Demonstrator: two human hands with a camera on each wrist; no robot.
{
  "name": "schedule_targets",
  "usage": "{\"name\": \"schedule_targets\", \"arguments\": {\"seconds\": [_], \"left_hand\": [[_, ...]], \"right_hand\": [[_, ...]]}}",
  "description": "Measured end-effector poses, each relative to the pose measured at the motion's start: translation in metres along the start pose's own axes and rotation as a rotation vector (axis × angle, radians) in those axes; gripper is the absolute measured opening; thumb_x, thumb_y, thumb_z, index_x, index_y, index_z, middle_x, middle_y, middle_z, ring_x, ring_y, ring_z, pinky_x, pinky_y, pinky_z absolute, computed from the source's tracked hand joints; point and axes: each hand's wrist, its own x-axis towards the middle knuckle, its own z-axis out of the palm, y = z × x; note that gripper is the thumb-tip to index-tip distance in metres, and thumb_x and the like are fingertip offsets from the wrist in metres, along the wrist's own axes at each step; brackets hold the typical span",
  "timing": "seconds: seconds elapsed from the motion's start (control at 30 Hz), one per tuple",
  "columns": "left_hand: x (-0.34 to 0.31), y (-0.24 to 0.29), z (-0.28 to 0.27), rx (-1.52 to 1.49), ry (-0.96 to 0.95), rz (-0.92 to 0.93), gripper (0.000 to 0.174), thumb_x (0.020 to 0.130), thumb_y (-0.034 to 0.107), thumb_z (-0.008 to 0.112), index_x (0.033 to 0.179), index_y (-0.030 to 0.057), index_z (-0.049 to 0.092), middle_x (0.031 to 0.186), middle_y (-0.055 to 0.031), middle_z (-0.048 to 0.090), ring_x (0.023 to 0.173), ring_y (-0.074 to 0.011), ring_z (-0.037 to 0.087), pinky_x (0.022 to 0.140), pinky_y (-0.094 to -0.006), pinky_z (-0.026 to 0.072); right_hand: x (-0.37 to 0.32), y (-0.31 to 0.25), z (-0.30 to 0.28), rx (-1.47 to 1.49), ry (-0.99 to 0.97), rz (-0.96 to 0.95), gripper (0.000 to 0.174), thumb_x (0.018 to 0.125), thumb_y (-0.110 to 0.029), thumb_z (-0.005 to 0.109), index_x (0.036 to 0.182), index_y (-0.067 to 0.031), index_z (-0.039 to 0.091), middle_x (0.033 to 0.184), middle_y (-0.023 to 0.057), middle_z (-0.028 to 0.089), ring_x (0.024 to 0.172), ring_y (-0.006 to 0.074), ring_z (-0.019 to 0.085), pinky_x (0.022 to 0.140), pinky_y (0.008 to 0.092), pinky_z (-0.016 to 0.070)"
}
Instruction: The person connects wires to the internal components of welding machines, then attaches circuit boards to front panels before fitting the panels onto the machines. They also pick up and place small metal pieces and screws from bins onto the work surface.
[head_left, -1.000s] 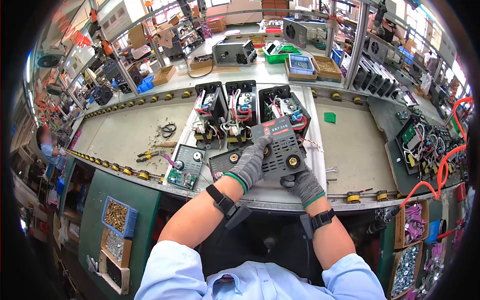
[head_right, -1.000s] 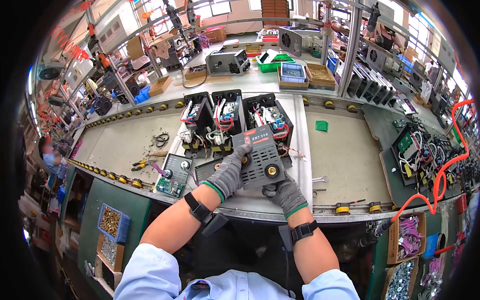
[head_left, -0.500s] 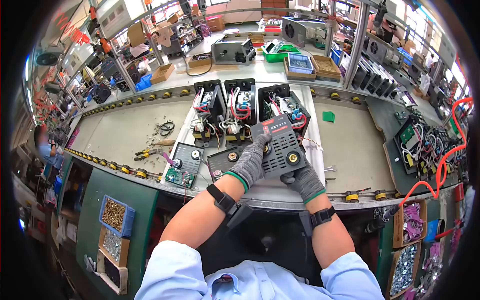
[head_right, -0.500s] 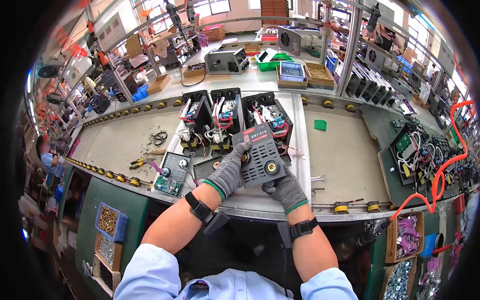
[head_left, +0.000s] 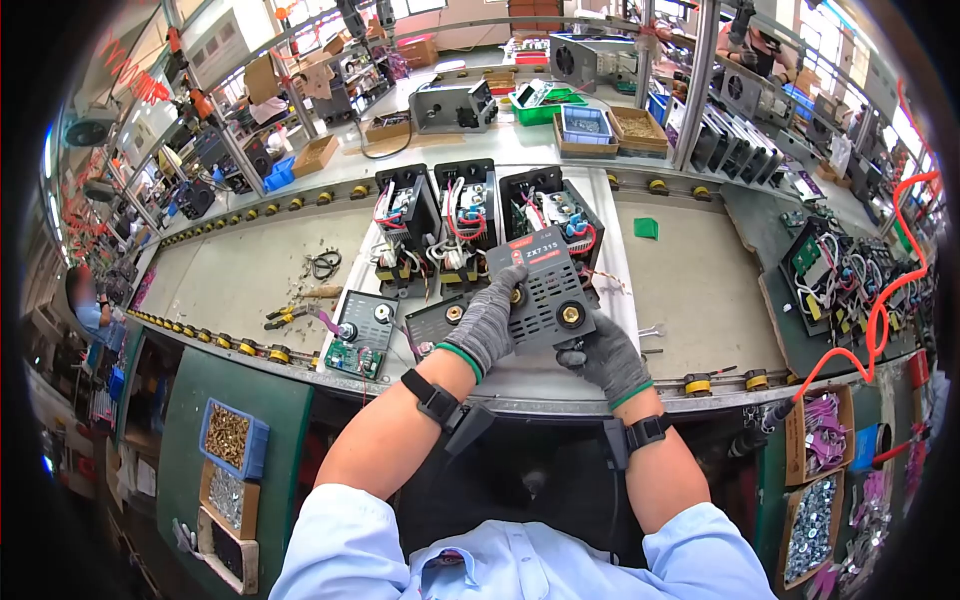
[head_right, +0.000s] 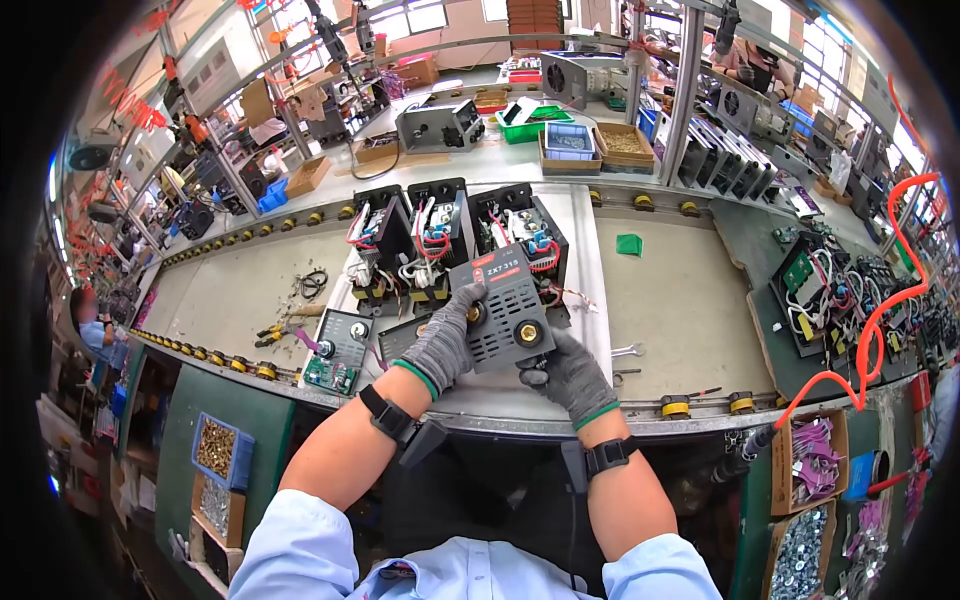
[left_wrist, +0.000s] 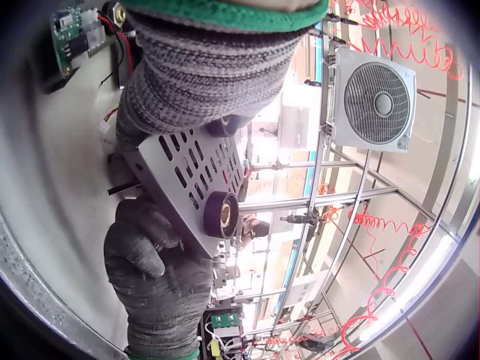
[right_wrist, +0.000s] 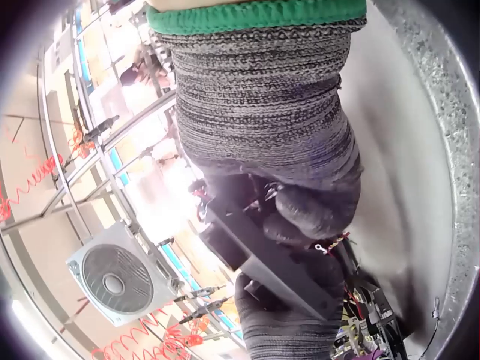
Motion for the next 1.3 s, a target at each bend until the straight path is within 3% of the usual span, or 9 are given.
{"name": "schedule_targets", "arguments": {"seconds": [0.17, 0.33, 0.4, 0.6, 0.67, 0.8, 1.0, 1.2, 1.3], "left_hand": [[-0.008, 0.002, 0.006, -0.015, 0.056, -0.028, 0.049, 0.083, 0.047, 0.074, 0.116, 0.0113, 0.063, 0.104, -0.0105, 0.068, 0.09, -0.0269, 0.069, 0.08, -0.0514, 0.0586], [-0.015, 0.006, 0.007, 0.023, 0.111, -0.036, 0.049, 0.083, 0.047, 0.074, 0.116, 0.0126, 0.064, 0.102, -0.009, 0.068, 0.089, -0.0257, 0.069, 0.079, -0.0512, 0.0581], [-0.012, 0.005, 0.005, 0.042, 0.058, 0.022, 0.049, 0.082, 0.048, 0.075, 0.116, 0.0134, 0.064, 0.103, -0.0088, 0.068, 0.09, -0.0254, 0.069, 0.079, -0.0509, 0.0578], [-0.012, 0.007, 0.008, 0.018, 0.066, -0.015, 0.047, 0.083, 0.047, 0.073, 0.115, 0.0138, 0.065, 0.103, -0.0091, 0.068, 0.09, -0.025, 0.069, 0.079, -0.0517, 0.0564], [-0.007, 0.006, 0.003, 0.033, 0.051, 0.002, 0.049, 0.082, 0.05, 0.073, 0.114, 0.0138, 0.065, 0.104, -0.0095, 0.068, 0.089, -0.0268, 0.069, 0.079, -0.0524, 0.0554], [-0.017, 0.007, 0.01, 0.061, 0.065, 0.012, 0.05, 0.081, 0.05, 0.074, 0.115, 0.0136, 0.065, 0.104, -0.01, 0.067, 0.091, -0.0271, 0.068, 0.079, -0.0523, 0.0553], [-0.004, 0.004, 0.003, 0.038, 0.059, 0.019, 0.05, 0.081, 0.046, 0.075, 0.116, 0.0126, 0.063, 0.107, -0.0107, 0.066, 0.094, -0.0275, 0.068, 0.082, -0.0521, 0.0569], [-0.011, 0.009, 0.007, 0.057, 0.139, -0.008, 0.048, 0.082, 0.045, 0.076, 0.114, 0.0127, 0.063, 0.105, -0.01, 0.066, 0.093, -0.0272, 0.068, 0.083, -0.051, 0.0581], [-0.004, 0.005, 0.003, 0.098, 0.116, -0.007, 0.051, 0.083, 0.045, 0.073, 0.121, 0.013, 0.061, 0.109, -0.0098, 0.065, 0.093, -0.026, 0.068, 0.081, -0.0531, 0.058]], "right_hand": [[0.031, 0.019, -0.026, 0.045, -0.043, 0.035, 0.035, 0.1, -0.044, 0.054, 0.082, -0.0132, 0.053, 0.064, 0.0015, 0.046, 0.049, 0.0152, 0.039, 0.041, 0.0274, 0.0285], [0.007, 0.01, 0.008, 0.089, 0.06, 0.096, 0.037, 0.098, -0.047, 0.058, 0.085, -0.0127, 0.055, 0.063, 0.0009, 0.046, 0.053, 0.0154, 0.044, 0.043, 0.0273, 0.0317], [0.004, 0.007, 0.006, -0.045, 0.147, -0.075, 0.036, 0.098, -0.047, 0.059, 0.085, -0.0132, 0.056, 0.063, -0.0002, 0.046, 0.054, 0.0141, 0.044, 0.044, 0.0272, 0.0309], [0.036, 0.016, -0.038, 0.052, -0.269, 0.057, 0.024, 0.1, -0.037, 0.059, 0.095, -0.0134, 0.061, 0.076, 0.0004, 0.054, 0.059, 0.0135, 0.046, 0.043, 0.027, 0.0323], [0.015, 0.015, -0.006, 0.104, 0.028, 0.036, 0.024, 0.098, -0.038, 0.061, 0.095, -0.0138, 0.061, 0.075, 0.0012, 0.053, 0.059, 0.0136, 0.046, 0.043, 0.0276, 0.0321], [0.0, 0.013, 0.001, 0.071, 0.001, -0.086, 0.025, 0.097, -0.038, 0.063, 0.094, -0.0138, 0.06, 0.075, 0.0018, 0.053, 0.06, 0.0141, 0.047, 0.043, 0.028, 0.0319], [0.023, 0.017, -0.022, 0.119, -0.177, 0.07, 0.026, 0.091, -0.033, 0.073, 0.099, -0.0093, 0.065, 0.074, 0.0023, 0.056, 0.063, 0.0146, 0.052, 0.05, 0.0276, 0.038], [0.007, 0.014, -0.007, 0.077, -0.028, -0.093, 0.026, 0.091, -0.034, 0.073, 0.099, -0.0101, 0.065, 0.075, 0.002, 0.058, 0.062, 0.0136, 0.052, 0.05, 0.0267, 0.0404], [0.022, 0.015, -0.013, 0.174, -0.014, -0.046, 0.017, 0.098, -0.027, 0.062, 0.095, -0.0102, 0.063, 0.073, 0.0021, 0.056, 0.06, 0.0131, 0.05, 0.047, 0.0269, 0.038]]}}
